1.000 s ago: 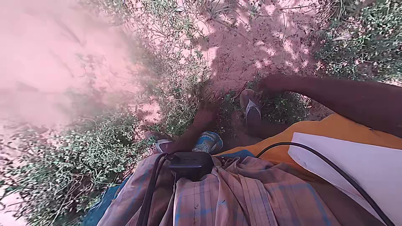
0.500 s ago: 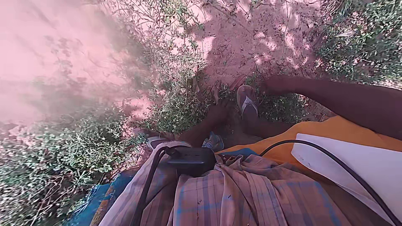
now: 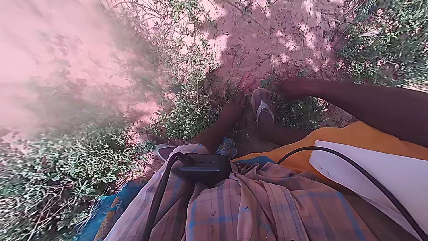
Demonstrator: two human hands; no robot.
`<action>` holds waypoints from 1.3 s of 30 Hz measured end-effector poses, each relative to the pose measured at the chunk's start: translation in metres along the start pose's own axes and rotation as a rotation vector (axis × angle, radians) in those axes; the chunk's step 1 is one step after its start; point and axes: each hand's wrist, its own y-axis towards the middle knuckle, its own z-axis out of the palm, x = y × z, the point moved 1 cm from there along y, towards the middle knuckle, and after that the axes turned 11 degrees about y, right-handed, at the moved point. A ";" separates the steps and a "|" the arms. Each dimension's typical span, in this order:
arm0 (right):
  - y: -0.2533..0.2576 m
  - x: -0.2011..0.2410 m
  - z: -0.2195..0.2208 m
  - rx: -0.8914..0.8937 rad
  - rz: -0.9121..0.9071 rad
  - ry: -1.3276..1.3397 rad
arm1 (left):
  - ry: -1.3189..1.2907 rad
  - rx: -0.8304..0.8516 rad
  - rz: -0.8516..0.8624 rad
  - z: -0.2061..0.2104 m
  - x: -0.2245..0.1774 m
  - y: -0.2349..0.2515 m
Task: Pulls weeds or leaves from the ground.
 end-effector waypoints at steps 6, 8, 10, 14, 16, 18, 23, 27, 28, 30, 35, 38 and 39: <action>-0.001 -0.004 0.002 -0.023 -0.033 0.009 | -0.102 0.060 -0.179 -0.012 -0.008 0.000; -0.002 -0.004 0.002 -0.012 -0.028 0.009 | -0.199 0.083 -0.229 -0.016 -0.007 -0.001; -0.003 -0.002 0.001 0.004 -0.002 0.014 | -0.278 0.140 -0.274 -0.024 -0.007 -0.005; 0.001 -0.005 0.002 0.008 -0.018 0.013 | -0.218 0.239 -0.264 -0.034 -0.010 -0.010; 0.003 -0.007 0.002 -0.006 -0.058 0.004 | -0.162 0.250 -0.237 -0.031 -0.010 -0.009; 0.003 -0.003 0.001 -0.020 -0.082 0.005 | -0.142 0.248 -0.197 -0.030 -0.009 -0.010; -0.002 0.016 -0.010 -0.042 -0.089 0.022 | -0.146 0.280 -0.162 -0.027 -0.009 -0.015; 0.006 0.022 -0.012 -0.017 -0.103 -0.026 | -0.229 0.345 -0.132 0.000 -0.010 -0.082; 0.009 0.028 -0.017 -0.022 -0.104 -0.068 | -0.269 0.315 -0.204 0.008 0.000 -0.096; 0.007 0.041 -0.028 -0.059 -0.092 -0.132 | -0.280 0.279 -0.252 0.021 0.018 -0.115; -0.012 0.074 -0.050 -0.200 -0.185 -0.099 | -0.206 0.324 -0.217 0.027 0.031 -0.134; -0.011 0.076 -0.050 -0.199 -0.195 -0.100 | -0.212 0.332 -0.231 0.023 0.038 -0.142; -0.010 0.075 -0.049 -0.189 -0.179 -0.103 | -0.222 0.318 -0.242 0.022 0.047 -0.146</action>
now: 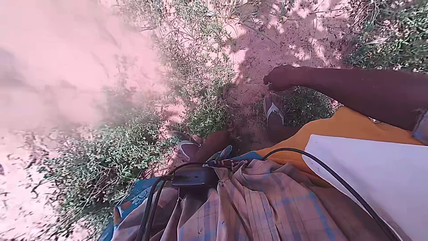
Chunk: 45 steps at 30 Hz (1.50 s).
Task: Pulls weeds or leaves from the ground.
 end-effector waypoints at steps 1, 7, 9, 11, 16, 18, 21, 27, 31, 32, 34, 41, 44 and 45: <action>0.000 -0.003 0.001 0.011 0.014 -0.008 | -0.025 -0.047 -0.009 -0.004 0.017 -0.004; 0.002 -0.021 0.012 0.082 0.044 -0.036 | -0.170 -0.493 -0.403 -0.040 0.201 -0.092; 0.001 -0.021 0.011 0.073 0.043 -0.028 | -0.152 -0.528 -0.553 -0.034 0.249 -0.120; -0.002 -0.021 0.010 0.056 0.048 -0.010 | -0.207 -0.410 -0.699 -0.031 0.257 -0.143; -0.003 -0.024 0.012 0.069 0.047 -0.016 | -0.687 -0.095 -0.736 0.004 0.232 -0.172; -0.002 -0.024 0.012 0.081 0.055 -0.024 | -0.561 0.052 -0.718 0.004 0.228 -0.155; 0.001 -0.021 0.013 0.094 0.058 -0.045 | -0.139 0.120 -0.418 -0.004 0.229 -0.101; 0.000 -0.020 0.016 0.079 0.048 -0.012 | 0.245 -0.203 0.088 -0.073 0.033 -0.039; -0.003 -0.031 0.023 0.093 0.052 -0.002 | 0.283 -0.178 0.542 -0.059 -0.054 0.022; -0.003 -0.035 0.026 0.099 0.062 0.005 | 0.267 -0.173 0.610 -0.047 -0.064 0.043; -0.004 -0.043 0.033 0.119 0.102 0.040 | 0.222 -0.170 0.618 -0.016 -0.072 0.082; 0.000 -0.059 0.043 0.149 0.153 0.059 | 0.114 -0.197 0.311 0.009 -0.048 0.093; -0.002 -0.052 0.037 0.128 0.144 0.064 | -0.043 -0.237 0.192 0.001 -0.060 0.083; -0.002 -0.051 0.036 0.129 0.148 0.071 | -0.109 -0.270 0.146 0.001 -0.057 0.084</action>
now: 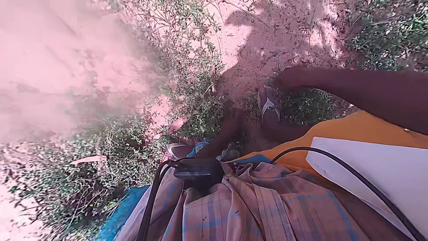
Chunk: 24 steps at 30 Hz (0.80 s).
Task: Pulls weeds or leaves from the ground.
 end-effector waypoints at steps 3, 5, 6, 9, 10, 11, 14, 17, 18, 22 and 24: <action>0.001 0.001 0.002 0.016 0.012 -0.006 | -0.026 -0.001 -0.086 -0.003 0.013 0.000; -0.001 0.001 0.002 0.023 -0.005 -0.019 | 0.066 0.111 -0.145 -0.010 0.006 -0.003; -0.002 0.001 0.001 0.024 -0.011 -0.017 | 0.118 0.170 -0.176 -0.015 -0.001 -0.005; 0.000 -0.005 0.001 0.010 -0.058 -0.009 | 0.251 0.299 -0.202 -0.020 -0.010 -0.011; 0.002 -0.006 0.000 0.004 -0.066 -0.006 | 0.274 0.331 -0.196 -0.020 -0.010 -0.012; 0.002 -0.006 0.001 -0.002 -0.069 -0.001 | 0.281 0.357 -0.194 -0.020 -0.009 -0.013; 0.003 -0.007 0.001 -0.009 -0.055 0.009 | 0.290 0.379 -0.179 -0.016 -0.007 -0.012; 0.003 -0.007 0.002 -0.012 -0.080 0.010 | 0.299 0.350 -0.139 -0.012 -0.001 -0.009; 0.002 -0.007 0.001 -0.015 -0.078 0.007 | 0.303 0.350 -0.129 -0.012 0.001 -0.009; 0.001 -0.004 -0.001 -0.009 -0.050 0.011 | 0.291 0.357 -0.108 -0.018 0.000 -0.009; 0.002 -0.005 -0.002 -0.008 -0.043 0.022 | 0.295 0.345 -0.108 -0.021 -0.002 -0.009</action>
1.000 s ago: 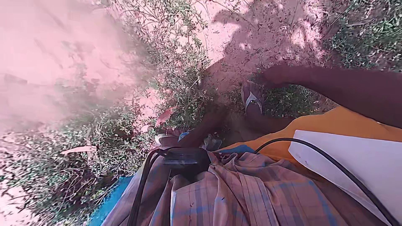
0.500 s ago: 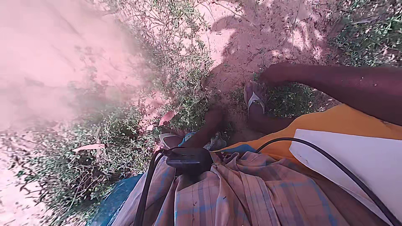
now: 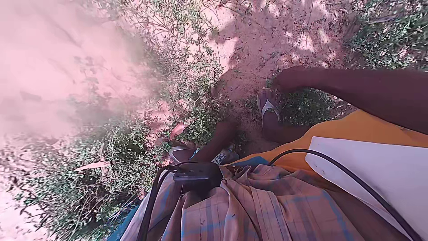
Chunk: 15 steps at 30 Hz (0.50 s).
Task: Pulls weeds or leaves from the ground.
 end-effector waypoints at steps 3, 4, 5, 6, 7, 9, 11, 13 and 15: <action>0.002 0.003 0.001 0.015 0.006 -0.006 | -0.010 0.017 -0.004 -0.003 0.001 -0.011; 0.002 0.004 0.001 0.019 0.008 -0.017 | -0.015 0.016 -0.004 -0.003 0.003 -0.012; 0.002 0.004 0.001 0.023 0.005 -0.025 | -0.019 0.012 -0.004 -0.003 0.004 -0.013; 0.003 0.003 0.001 0.021 -0.005 -0.033 | -0.025 0.007 -0.007 -0.002 0.005 -0.012; 0.005 0.003 0.002 0.020 -0.015 -0.041 | -0.024 0.008 -0.017 0.000 0.006 -0.010; 0.008 0.003 0.003 0.009 -0.031 -0.054 | 0.008 -0.026 -0.023 0.007 0.007 -0.004; 0.007 0.003 0.004 0.001 -0.031 -0.058 | 0.055 -0.076 0.007 0.012 0.006 0.004; 0.005 0.004 0.002 0.009 -0.011 -0.060 | 0.135 -0.113 0.046 0.013 0.005 0.010; 0.003 0.007 0.001 0.031 0.030 -0.067 | 0.223 -0.115 0.063 0.011 0.003 0.013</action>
